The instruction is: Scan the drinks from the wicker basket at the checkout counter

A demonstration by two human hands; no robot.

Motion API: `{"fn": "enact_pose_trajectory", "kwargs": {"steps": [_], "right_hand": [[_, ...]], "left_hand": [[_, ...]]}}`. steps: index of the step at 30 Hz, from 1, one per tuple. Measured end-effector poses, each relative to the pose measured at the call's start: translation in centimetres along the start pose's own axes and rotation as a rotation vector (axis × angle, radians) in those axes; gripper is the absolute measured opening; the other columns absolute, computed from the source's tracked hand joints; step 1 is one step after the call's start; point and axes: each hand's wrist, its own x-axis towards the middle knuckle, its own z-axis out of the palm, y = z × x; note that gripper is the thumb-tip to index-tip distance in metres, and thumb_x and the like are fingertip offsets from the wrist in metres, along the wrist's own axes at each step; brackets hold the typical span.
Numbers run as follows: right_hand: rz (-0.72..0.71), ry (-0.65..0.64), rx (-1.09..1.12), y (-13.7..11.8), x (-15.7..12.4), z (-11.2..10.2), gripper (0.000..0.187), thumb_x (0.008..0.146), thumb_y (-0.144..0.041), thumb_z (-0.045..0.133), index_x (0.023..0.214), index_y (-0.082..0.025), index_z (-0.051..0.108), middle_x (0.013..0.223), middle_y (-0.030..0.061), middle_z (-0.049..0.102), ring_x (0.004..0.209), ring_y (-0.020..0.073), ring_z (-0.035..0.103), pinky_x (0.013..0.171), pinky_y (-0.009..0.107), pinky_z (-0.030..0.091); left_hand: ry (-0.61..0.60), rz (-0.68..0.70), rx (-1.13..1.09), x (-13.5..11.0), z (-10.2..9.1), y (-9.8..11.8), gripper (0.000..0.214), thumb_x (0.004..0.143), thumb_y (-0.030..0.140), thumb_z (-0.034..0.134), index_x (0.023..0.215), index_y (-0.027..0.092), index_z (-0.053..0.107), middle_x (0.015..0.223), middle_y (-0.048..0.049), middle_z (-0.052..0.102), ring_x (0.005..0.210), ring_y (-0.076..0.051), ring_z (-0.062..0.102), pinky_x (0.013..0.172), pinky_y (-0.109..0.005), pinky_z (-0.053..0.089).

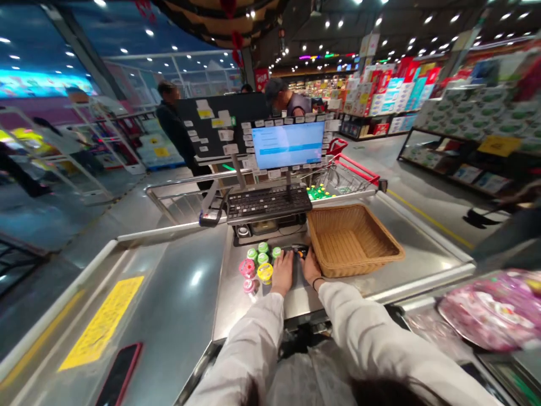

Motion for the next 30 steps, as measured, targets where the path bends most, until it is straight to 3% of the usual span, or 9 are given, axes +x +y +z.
{"fn": "enact_pose_trajectory", "kwargs": {"steps": [6,12,16,21,23,28,30], "right_hand": [[-0.111,-0.067,0.036,0.5,-2.6,-3.5,0.043,0.097,-0.042,0.065,0.133,-0.019,0.059,0.134,0.0094,0.061,0.115,0.0237,0.064,0.096,0.047,0.056],[-0.125,-0.057,0.093,5.5,-7.7,-9.2,0.04,0.097,-0.037,0.065,0.133,-0.02,0.059,0.134,0.0074,0.063,0.12,0.0228,0.062,0.102,0.044,0.053],[0.058,0.043,0.06,10.7,-13.1,-13.0,0.043,0.096,-0.03,0.063,0.137,-0.023,0.054,0.139,0.0054,0.061,0.13,0.0176,0.055,0.111,0.032,0.044],[0.43,0.196,-0.094,18.9,-21.1,-17.6,0.052,0.093,-0.021,0.058,0.144,-0.017,0.048,0.15,0.0152,0.049,0.142,0.0276,0.041,0.121,0.046,0.031],[0.575,0.224,-0.159,22.0,-24.0,-19.2,0.055,0.09,-0.014,0.055,0.144,-0.013,0.048,0.151,0.0203,0.047,0.144,0.0312,0.038,0.121,0.051,0.028],[0.795,0.2,-0.257,26.9,-29.0,-21.8,0.063,0.082,-0.012,0.064,0.143,-0.015,0.051,0.152,0.0198,0.047,0.144,0.0319,0.038,0.119,0.046,0.031],[0.84,0.178,-0.282,27.8,-29.9,-22.4,0.06,0.083,-0.015,0.064,0.142,-0.016,0.052,0.153,0.0184,0.047,0.145,0.0306,0.038,0.118,0.044,0.033]], "left_hand": [[0.126,0.028,-0.024,0.4,-0.4,1.6,0.068,0.092,0.01,0.039,0.16,0.013,0.034,0.161,-0.0159,0.043,0.154,-0.032,0.031,0.122,-0.05,0.034],[0.232,0.181,-0.16,-0.8,-0.5,3.9,0.073,0.096,0.019,0.041,0.165,0.02,0.017,0.158,-0.0161,0.048,0.153,-0.035,0.035,0.116,-0.056,0.041],[0.291,0.273,-0.296,-2.0,-0.6,5.2,0.077,0.097,0.032,0.046,0.166,0.03,0.012,0.16,-0.013,0.045,0.151,-0.039,0.035,0.115,-0.065,0.041],[0.328,0.216,-0.429,-2.0,-1.2,6.3,0.084,0.087,0.048,0.054,0.155,0.063,0.007,0.165,0.0183,0.029,0.151,-0.035,0.034,0.117,-0.065,0.038],[0.318,0.23,-0.472,-1.4,-1.7,7.2,0.086,0.082,0.051,0.057,0.15,0.07,0.007,0.162,0.0258,0.028,0.15,-0.035,0.034,0.115,-0.066,0.038],[0.341,0.319,-0.543,0.1,-2.8,10.7,0.088,0.077,0.048,0.061,0.15,0.069,0.017,0.161,0.0267,0.027,0.147,-0.039,0.035,0.116,-0.067,0.037],[0.279,0.309,-0.558,0.4,-3.2,11.7,0.093,0.077,0.048,0.059,0.153,0.067,0.009,0.163,0.0251,0.028,0.151,-0.039,0.028,0.12,-0.069,0.029]]}}
